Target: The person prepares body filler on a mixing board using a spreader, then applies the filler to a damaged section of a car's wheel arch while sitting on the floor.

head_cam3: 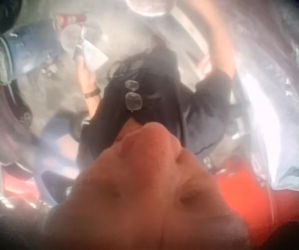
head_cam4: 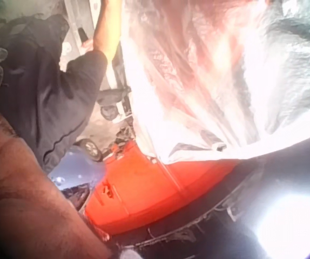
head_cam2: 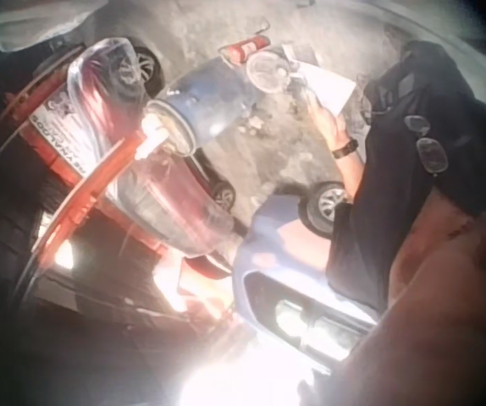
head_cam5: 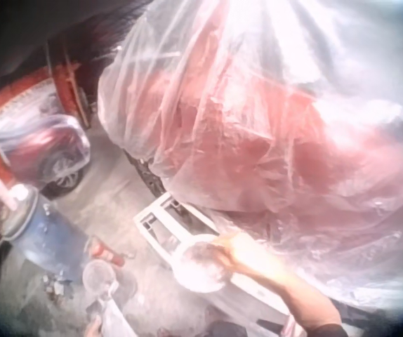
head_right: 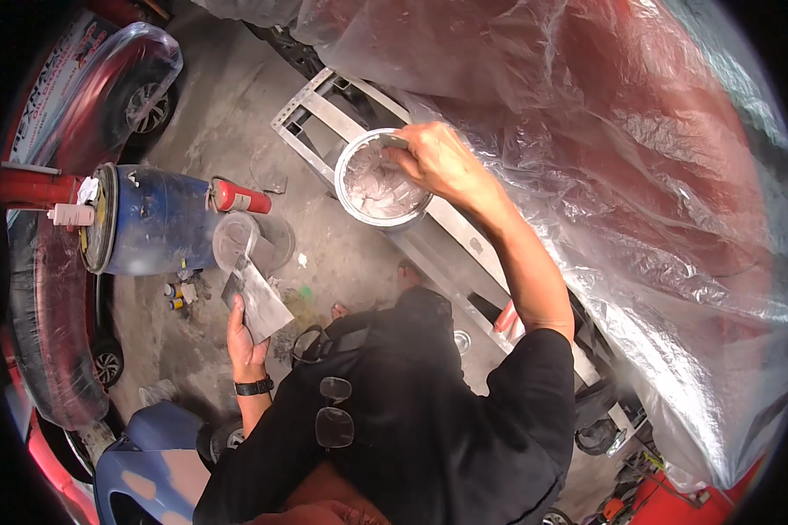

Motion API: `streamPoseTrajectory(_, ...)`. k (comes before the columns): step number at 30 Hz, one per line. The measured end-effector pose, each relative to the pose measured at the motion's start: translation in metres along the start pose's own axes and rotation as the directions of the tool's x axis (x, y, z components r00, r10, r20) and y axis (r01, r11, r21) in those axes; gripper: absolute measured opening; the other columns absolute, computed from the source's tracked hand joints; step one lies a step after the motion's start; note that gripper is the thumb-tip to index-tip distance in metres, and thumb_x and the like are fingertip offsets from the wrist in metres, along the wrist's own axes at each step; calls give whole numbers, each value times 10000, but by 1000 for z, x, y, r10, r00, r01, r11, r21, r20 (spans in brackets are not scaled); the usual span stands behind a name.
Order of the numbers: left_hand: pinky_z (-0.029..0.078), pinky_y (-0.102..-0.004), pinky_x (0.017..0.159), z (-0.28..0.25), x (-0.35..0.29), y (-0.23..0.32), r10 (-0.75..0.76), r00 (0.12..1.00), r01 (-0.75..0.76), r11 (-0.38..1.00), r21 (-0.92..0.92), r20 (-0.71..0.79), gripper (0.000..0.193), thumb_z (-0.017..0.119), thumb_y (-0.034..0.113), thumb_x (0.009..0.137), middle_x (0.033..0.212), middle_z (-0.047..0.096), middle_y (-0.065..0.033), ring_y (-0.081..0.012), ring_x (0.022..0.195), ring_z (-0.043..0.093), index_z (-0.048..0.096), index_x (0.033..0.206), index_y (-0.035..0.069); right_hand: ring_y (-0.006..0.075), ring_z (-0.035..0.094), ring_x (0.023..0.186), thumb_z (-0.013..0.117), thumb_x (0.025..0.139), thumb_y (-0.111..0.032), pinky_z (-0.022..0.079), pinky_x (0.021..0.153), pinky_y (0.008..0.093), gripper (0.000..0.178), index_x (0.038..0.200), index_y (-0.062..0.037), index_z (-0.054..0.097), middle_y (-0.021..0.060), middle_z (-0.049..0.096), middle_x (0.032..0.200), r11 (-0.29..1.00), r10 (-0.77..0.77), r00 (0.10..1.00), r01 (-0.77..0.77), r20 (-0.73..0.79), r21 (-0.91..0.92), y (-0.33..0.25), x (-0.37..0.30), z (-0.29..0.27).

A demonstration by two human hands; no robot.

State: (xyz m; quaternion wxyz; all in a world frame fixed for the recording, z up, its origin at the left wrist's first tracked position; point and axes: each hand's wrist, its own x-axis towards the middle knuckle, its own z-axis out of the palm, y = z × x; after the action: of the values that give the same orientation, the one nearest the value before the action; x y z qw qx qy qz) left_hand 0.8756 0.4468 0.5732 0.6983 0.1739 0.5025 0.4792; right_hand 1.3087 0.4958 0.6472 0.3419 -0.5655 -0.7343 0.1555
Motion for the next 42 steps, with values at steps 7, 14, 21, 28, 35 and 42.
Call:
streamPoseTrajectory(7,535,-402,919,-12,3,1,-4,1000,5,1000,-28,24,361,578,249,996,1192,651,-119,-236,1041,658,574,1242,-14,406,639,794,655,797,-43,509,687,458,170,950,26,678,207,645,841,995,-95,993,93,77,20,1,-20,30)
streamPoseTrajectory(14,505,-384,966,-13,13,3,-7,997,10,999,-44,83,379,569,271,1002,1221,646,-100,-221,1084,639,566,1264,-2,400,645,824,655,808,-52,518,721,461,197,992,6,691,191,652,886,1000,-10,975,10,222,1,-24,-37,33)
streamPoseTrajectory(21,484,-378,996,-9,22,7,-16,988,21,999,-33,153,409,559,285,1006,1262,632,-89,-217,1115,627,542,1306,9,387,643,806,660,834,-48,515,693,450,165,987,8,688,191,659,891,999,39,989,-43,144,28,-26,-24,15)
streamPoseTrajectory(28,513,-391,964,-17,26,-4,-21,992,27,999,-46,123,384,576,255,999,1235,634,-108,-227,1095,636,557,1273,-14,386,648,834,663,821,-32,528,728,438,239,1055,9,688,187,660,896,964,-262,964,263,52,-28,-6,-37,43)
streamPoseTrajectory(35,517,-359,941,5,41,-8,-28,983,45,995,-88,179,348,569,231,1003,1227,637,-95,-206,1082,639,575,1258,-6,378,653,802,665,884,-105,525,715,421,181,1018,9,708,191,681,899,996,-44,960,20,278,87,-11,-35,8)
streamPoseTrajectory(42,512,-322,900,79,79,0,106,940,-109,994,-9,324,350,573,230,1004,1170,643,-68,-169,1032,632,576,1251,-19,90,637,794,621,977,-179,531,712,271,231,1088,-6,725,51,724,921,865,455,858,-363,-239,347,-14,-74,-81)
